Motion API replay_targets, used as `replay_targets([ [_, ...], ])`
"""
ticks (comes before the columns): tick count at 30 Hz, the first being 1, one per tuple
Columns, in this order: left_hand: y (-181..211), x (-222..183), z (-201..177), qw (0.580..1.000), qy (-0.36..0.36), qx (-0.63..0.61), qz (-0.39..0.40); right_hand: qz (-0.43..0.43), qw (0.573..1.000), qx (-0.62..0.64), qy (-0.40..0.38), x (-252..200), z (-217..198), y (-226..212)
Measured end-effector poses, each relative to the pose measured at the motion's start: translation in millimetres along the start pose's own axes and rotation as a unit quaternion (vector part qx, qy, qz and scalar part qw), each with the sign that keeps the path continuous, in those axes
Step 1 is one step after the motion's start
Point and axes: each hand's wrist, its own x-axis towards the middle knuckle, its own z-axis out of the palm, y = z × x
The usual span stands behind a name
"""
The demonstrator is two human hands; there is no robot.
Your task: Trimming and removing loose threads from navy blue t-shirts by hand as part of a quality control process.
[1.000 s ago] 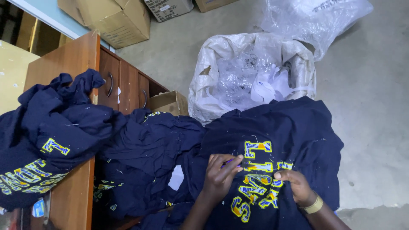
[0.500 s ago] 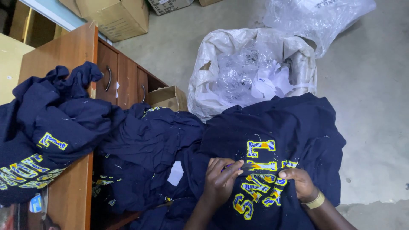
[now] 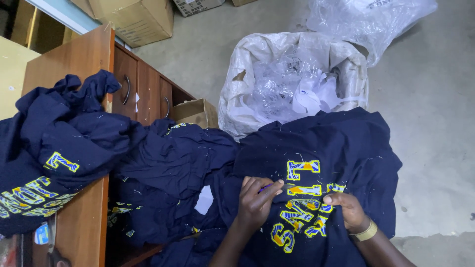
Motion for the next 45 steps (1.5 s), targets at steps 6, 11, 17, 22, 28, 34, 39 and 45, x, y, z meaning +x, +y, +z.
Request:
replay_targets([
  [6,-4,1,-2,0.999,0.004,-0.019,-0.027,-0.037,0.997,-0.009,0.064,-14,37,-9],
  [11,19,-1,-7,0.993,0.047,-0.086,-0.071,-0.129,0.984,-0.053,0.107,-43,89,-33],
  [17,33,-16,20,0.990,0.112,-0.060,-0.064,-0.217,0.952,-0.171,0.128,-63,179,-80],
  [22,40,-43,32,0.938,-0.048,-0.269,-0.213,-0.087,0.977,-0.093,0.174,-98,223,-66],
  [28,51,-97,17,0.948,-0.194,-0.230,-0.101,-0.090,0.944,-0.281,0.145,-102,180,-56],
  [34,66,-119,34,0.842,-0.272,-0.308,-0.350,-0.175,0.948,-0.222,0.150,-66,136,-39],
  [39,133,-40,59,0.782,-0.313,-0.403,-0.358,-0.104,0.963,-0.136,0.210,-112,228,-57],
  [45,111,-60,104,0.716,-0.440,-0.464,-0.281,-0.005,0.974,-0.184,0.134,-109,153,-76],
])
